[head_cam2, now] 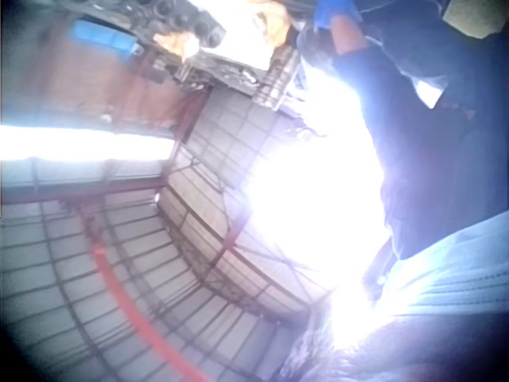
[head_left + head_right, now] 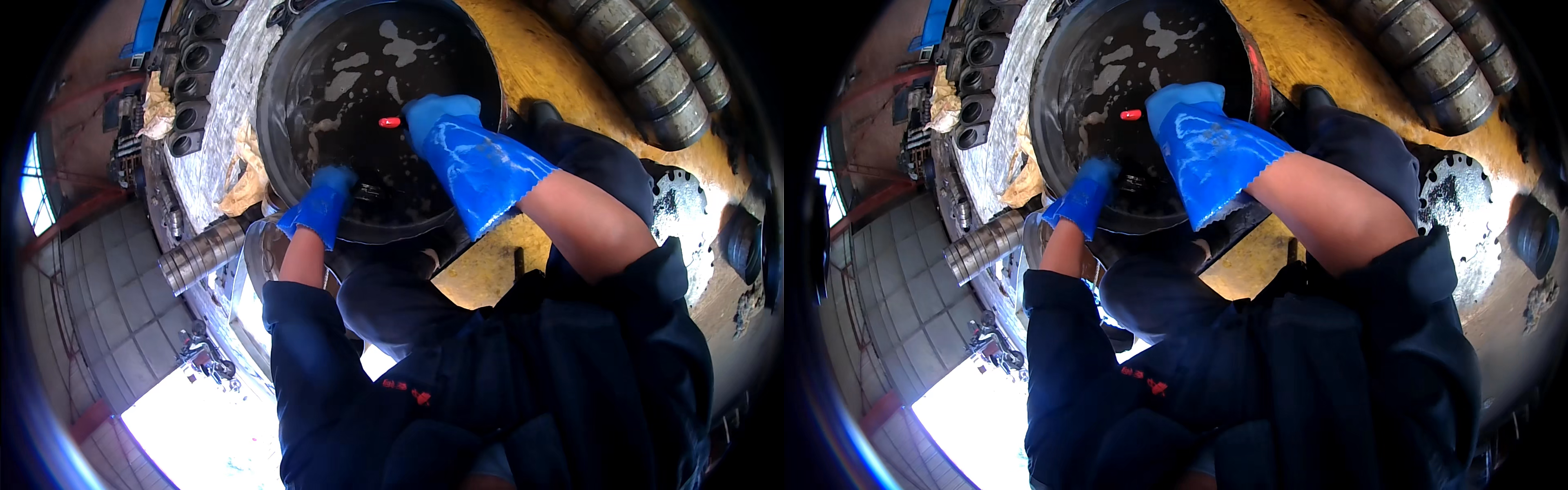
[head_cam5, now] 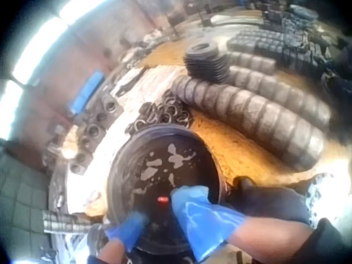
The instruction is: The person cleans a metal part by dipping it into a large bucket of dark liquid and scrubbing the surface with a handheld brush.
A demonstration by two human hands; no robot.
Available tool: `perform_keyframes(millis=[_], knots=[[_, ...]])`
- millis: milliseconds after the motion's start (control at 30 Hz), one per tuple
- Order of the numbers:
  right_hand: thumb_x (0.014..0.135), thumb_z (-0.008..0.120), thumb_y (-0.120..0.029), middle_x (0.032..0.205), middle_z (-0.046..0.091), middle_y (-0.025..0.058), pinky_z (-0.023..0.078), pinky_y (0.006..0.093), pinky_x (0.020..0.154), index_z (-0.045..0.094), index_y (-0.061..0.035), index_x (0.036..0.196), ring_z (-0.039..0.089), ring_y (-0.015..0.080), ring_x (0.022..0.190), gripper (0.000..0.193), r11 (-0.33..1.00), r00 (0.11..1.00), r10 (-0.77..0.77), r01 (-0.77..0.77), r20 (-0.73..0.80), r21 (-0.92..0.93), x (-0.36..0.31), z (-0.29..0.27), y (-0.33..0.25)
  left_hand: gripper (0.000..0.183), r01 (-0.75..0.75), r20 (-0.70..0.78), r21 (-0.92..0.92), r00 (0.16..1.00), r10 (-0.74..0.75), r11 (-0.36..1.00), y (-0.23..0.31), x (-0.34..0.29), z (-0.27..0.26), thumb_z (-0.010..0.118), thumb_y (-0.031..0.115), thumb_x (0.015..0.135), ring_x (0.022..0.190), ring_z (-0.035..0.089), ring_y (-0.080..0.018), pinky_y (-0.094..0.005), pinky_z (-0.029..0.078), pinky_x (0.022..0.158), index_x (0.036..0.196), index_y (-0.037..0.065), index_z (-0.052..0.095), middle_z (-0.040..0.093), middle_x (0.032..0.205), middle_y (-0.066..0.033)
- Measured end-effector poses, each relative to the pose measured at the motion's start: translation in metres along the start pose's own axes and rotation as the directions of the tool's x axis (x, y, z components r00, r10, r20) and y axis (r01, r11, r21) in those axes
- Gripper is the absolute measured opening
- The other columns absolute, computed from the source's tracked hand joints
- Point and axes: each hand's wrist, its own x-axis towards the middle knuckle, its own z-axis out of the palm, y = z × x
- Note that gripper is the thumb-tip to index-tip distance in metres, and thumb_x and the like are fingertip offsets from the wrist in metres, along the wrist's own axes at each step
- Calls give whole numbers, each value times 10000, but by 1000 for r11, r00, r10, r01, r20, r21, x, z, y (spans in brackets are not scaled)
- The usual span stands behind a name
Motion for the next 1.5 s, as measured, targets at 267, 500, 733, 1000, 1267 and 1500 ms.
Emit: perform_keyframes(millis=[267,500,733,1000,1267,1500], knots=[[874,615,-253,1128,685,46,514,425,851,667,-196,1167,649,266,1075,303,997,998,-3,7,64,-73,-6,-3,1,257,-10,298,78,954,-14,997,32,-32,-46,698,210,673,940,662,-348,-426,545,814,917,131,714,688,959,-165],[860,620,-236,1077,699,80,526,418,836,702,-165,1101,663,299,1033,265,998,998,67,-67,0,18,13,8,11,341,374,99,-339,927,-363,863,32,-81,-81,725,287,704,976,657,-343,-406,531,839,995,109,719,685,1003,-180],[853,633,-319,1031,694,134,516,409,844,678,-124,1120,661,332,983,333,999,999,-29,31,-42,43,38,36,35,613,288,148,-935,849,-507,209,58,-59,-61,807,326,662,920,674,-274,-353,525,786,1106,-63,643,688,1018,-202],[841,695,-287,915,700,107,504,305,805,690,-67,1064,660,176,830,313,499,995,-73,101,-74,861,31,36,26,535,159,278,-947,843,-461,-280,87,-49,-45,775,191,733,876,670,-256,-338,546,747,1154,-86,592,668,1059,-184],[833,718,-290,919,716,87,500,329,837,717,-73,998,662,170,858,273,353,862,-439,424,-252,834,24,65,-32,484,-81,125,-884,909,-398,-461,86,-66,-28,723,118,783,949,646,-251,-323,508,859,1204,-65,571,658,1076,-182],[821,721,-295,884,702,138,510,341,812,708,-54,991,683,237,847,295,395,975,-16,210,-222,894,70,71,2,635,105,321,-909,793,-518,-402,111,-71,-88,728,198,819,1068,594,-259,-329,478,905,1319,-92,465,606,1196,-198]])
